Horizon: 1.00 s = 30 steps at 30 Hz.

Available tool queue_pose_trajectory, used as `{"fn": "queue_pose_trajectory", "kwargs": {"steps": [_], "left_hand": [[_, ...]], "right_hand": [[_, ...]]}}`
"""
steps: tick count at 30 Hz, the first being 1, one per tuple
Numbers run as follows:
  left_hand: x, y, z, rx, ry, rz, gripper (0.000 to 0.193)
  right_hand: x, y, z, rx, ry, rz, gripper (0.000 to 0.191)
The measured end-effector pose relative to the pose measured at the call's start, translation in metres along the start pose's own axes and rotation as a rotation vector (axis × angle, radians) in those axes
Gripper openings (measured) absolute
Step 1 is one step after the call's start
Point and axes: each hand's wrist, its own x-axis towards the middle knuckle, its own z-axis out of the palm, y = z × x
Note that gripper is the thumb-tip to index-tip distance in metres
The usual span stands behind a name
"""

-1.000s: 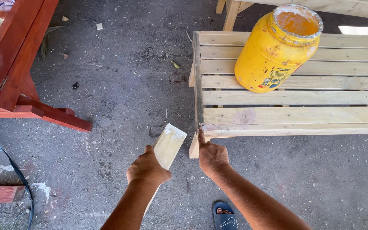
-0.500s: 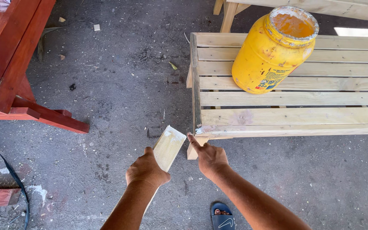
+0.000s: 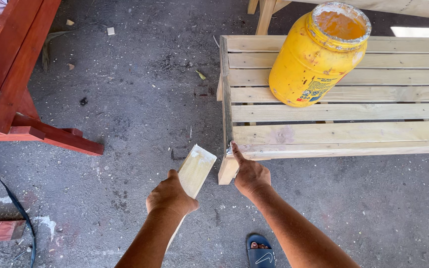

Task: The person holds a narrow wooden stick in one hand and uses a finger from the other hand to press white wood filler into small holes and gaps on the edges and legs of unfinished wooden benches, moving along the bench frames to fill each spot.

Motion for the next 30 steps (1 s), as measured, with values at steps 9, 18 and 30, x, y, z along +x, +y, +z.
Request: {"fn": "queue_pose_trajectory", "kwargs": {"steps": [9,18,30], "left_hand": [[0.0,-0.005,0.0,0.008,-0.001,-0.005,0.102],[0.001,0.004,0.003,0.03,-0.013,0.004,0.102],[-0.001,0.0,-0.003,0.043,-0.023,-0.029,0.097]], "right_hand": [[0.007,-0.008,0.006,0.087,0.01,-0.023,0.105],[-0.011,-0.013,0.005,0.004,-0.016,-0.066,0.102],[-0.022,0.004,0.031,0.199,0.102,-0.008,0.104]]}}
